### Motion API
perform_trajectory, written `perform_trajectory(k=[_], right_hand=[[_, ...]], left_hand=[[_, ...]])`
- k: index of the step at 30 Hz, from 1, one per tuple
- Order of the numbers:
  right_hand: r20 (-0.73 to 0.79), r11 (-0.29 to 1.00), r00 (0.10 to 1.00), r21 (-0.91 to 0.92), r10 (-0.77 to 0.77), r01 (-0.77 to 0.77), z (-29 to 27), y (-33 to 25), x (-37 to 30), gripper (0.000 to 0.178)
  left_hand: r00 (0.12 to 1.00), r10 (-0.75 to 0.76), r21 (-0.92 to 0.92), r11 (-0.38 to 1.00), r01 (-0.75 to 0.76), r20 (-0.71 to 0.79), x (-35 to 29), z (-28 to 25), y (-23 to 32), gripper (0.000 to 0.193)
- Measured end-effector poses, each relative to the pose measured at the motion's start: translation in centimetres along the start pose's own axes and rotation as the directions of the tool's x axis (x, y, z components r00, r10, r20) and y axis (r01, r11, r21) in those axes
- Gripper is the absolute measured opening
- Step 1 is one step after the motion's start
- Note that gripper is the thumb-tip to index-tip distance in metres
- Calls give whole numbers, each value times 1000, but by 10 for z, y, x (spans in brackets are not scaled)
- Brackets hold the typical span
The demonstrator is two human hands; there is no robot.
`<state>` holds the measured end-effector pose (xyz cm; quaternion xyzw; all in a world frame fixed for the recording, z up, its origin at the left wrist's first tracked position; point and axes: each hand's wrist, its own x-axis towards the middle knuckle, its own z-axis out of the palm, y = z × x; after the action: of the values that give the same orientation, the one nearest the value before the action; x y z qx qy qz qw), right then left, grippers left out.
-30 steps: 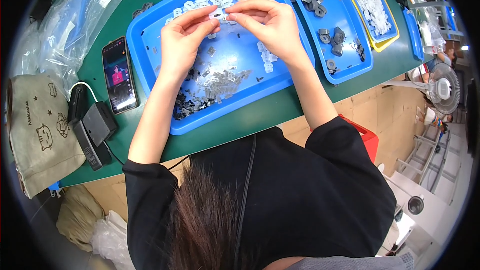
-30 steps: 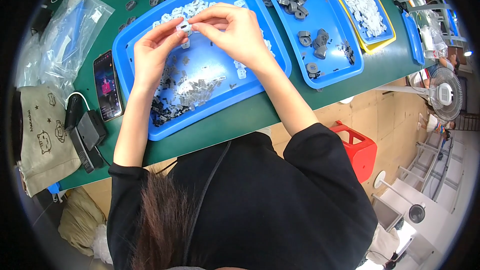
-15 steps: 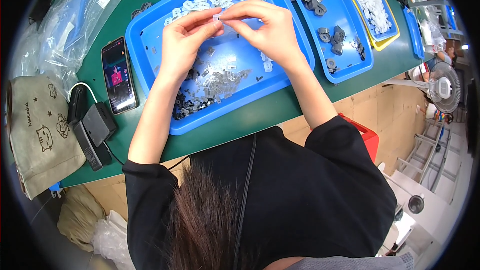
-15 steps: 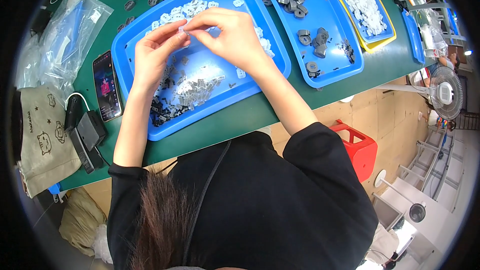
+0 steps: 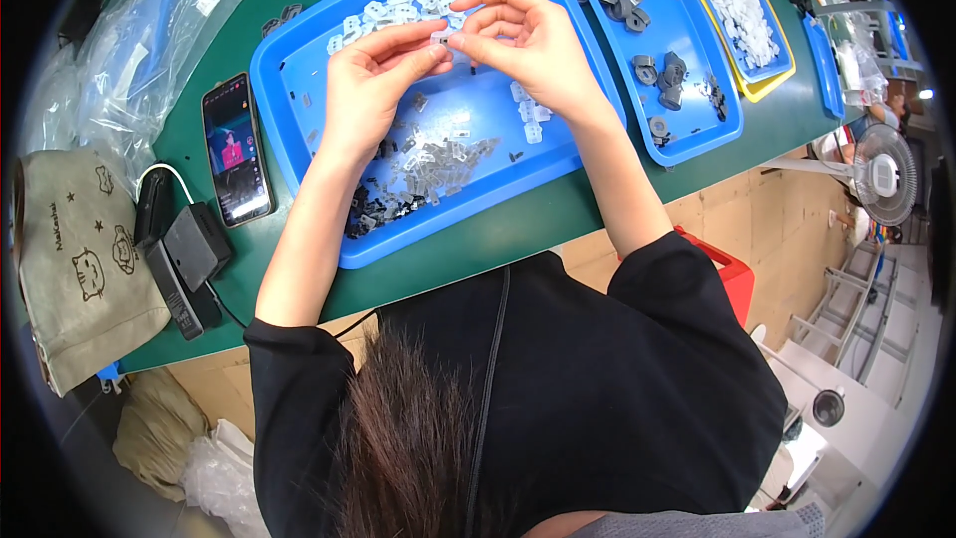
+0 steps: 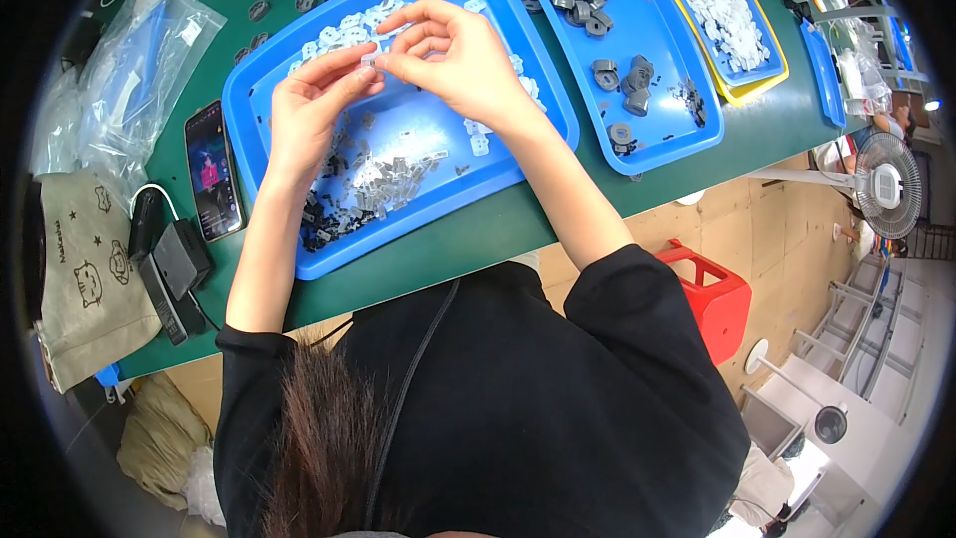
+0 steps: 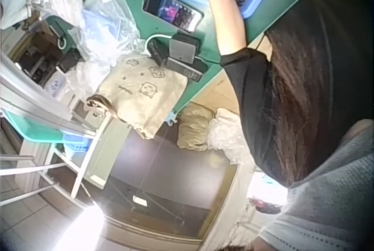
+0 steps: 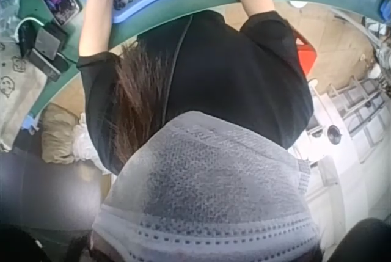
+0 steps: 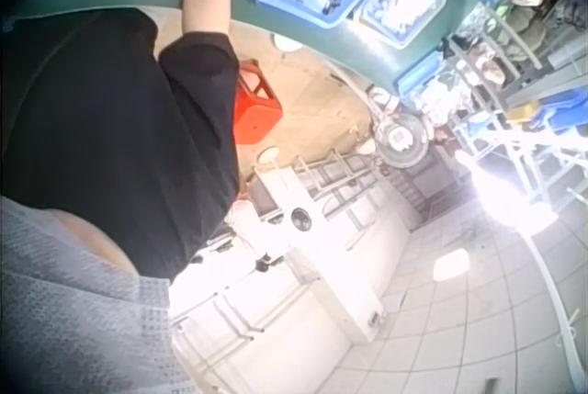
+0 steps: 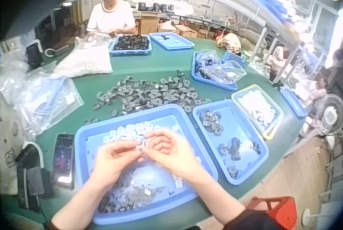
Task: The person assembles small plastic components by hand, fitting tiny black pieces into white plastic pieces and setting the assembled parts onto a tray.
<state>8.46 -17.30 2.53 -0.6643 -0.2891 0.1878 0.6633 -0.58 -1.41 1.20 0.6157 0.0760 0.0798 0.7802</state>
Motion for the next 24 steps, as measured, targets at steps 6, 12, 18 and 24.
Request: perform_trajectory(k=[6,12,18,24], right_hand=[[79,1000,996,2,29,-29,-1,-3,0,34],[102,976,994,206,47,-68,6,1,0,32],[131,955,988,273,84,-117,8,2,1,29],[117,973,991,213,65,-89,7,5,1,31]], left_hand=[[996,-83,-139,987,87,33,-1,0,1,28],[997,-67,-144,987,71,36,-1,2,1,27],[999,-29,-80,996,33,41,-2,-1,-2,26],[998,-64,-195,979,58,-26,-1,1,2,25]])
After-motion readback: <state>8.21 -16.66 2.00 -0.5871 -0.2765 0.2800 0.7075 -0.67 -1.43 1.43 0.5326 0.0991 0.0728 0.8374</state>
